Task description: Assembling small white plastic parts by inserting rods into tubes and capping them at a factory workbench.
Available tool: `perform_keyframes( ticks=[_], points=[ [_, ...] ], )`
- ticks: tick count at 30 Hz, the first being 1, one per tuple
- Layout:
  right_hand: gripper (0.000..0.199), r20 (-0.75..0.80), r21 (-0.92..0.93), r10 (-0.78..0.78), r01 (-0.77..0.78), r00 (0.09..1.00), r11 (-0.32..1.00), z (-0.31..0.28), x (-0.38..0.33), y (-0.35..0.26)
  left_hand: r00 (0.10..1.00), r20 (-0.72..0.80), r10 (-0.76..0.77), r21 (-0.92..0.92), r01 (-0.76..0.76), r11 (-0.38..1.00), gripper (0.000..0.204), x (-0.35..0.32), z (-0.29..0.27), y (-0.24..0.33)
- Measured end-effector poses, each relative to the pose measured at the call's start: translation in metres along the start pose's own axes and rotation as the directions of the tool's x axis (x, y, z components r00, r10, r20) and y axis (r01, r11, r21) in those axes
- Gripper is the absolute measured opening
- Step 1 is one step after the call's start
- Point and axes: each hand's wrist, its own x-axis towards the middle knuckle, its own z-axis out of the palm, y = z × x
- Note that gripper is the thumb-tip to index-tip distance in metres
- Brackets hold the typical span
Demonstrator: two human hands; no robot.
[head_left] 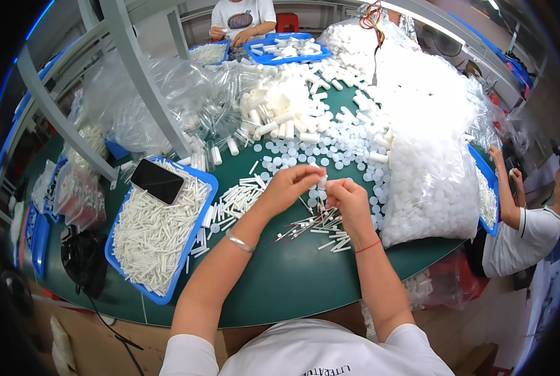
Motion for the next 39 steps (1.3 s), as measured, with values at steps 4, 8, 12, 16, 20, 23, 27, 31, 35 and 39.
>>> perform_keyframes(
  ticks=[4,8,12,16,20,23,27,31,35,39],
  points=[
    [0.015,-0.104,0.053,-0.036,0.042,0.994,0.998,0.000,0.002,-0.009,0.879,0.101,0.466,0.682,-0.402,0.610,0.026,0.034,0.003,-0.033],
    [0.016,-0.172,0.092,-0.095,0.112,0.980,0.989,-0.009,0.007,-0.008,0.909,0.285,0.304,0.850,-0.386,0.359,0.018,0.047,0.006,-0.038],
    [0.014,-0.191,0.058,-0.163,0.176,0.968,0.983,-0.011,0.011,-0.003,0.932,0.114,0.345,0.778,-0.300,0.552,0.012,0.024,-0.006,-0.027],
    [0.012,-0.037,-0.159,-0.359,0.349,0.933,0.923,-0.013,0.011,0.012,0.979,-0.092,0.184,0.587,-0.096,0.804,0.018,-0.018,-0.004,0.004],
    [0.013,0.149,-0.334,-0.332,0.363,0.931,0.870,0.019,-0.010,0.024,0.972,-0.236,-0.010,0.296,0.082,0.952,0.026,-0.057,0.000,0.012],
    [0.013,0.273,-0.482,-0.475,0.546,0.836,0.685,0.034,-0.021,0.023,0.949,-0.304,-0.082,0.107,0.120,0.987,0.026,-0.073,0.004,0.012],
    [0.009,0.364,-0.535,-0.516,0.628,0.775,0.566,0.037,-0.027,0.015,0.924,-0.265,-0.275,-0.218,0.220,0.951,0.027,-0.085,-0.001,0.010],
    [0.011,0.480,-0.477,-0.553,0.732,0.681,0.486,0.035,-0.024,0.022,0.886,-0.267,-0.380,-0.206,0.332,0.920,0.027,-0.090,-0.010,0.009],
    [0.015,0.510,-0.532,-0.555,0.748,0.657,0.396,0.028,-0.019,0.025,0.909,-0.287,-0.302,-0.007,0.314,0.950,0.029,-0.092,-0.018,0.018],
    [0.020,0.608,-0.612,-0.521,0.772,0.598,0.172,0.030,-0.023,0.021,0.929,-0.228,-0.291,0.122,0.323,0.938,0.035,-0.090,-0.024,0.019]
  ],
)
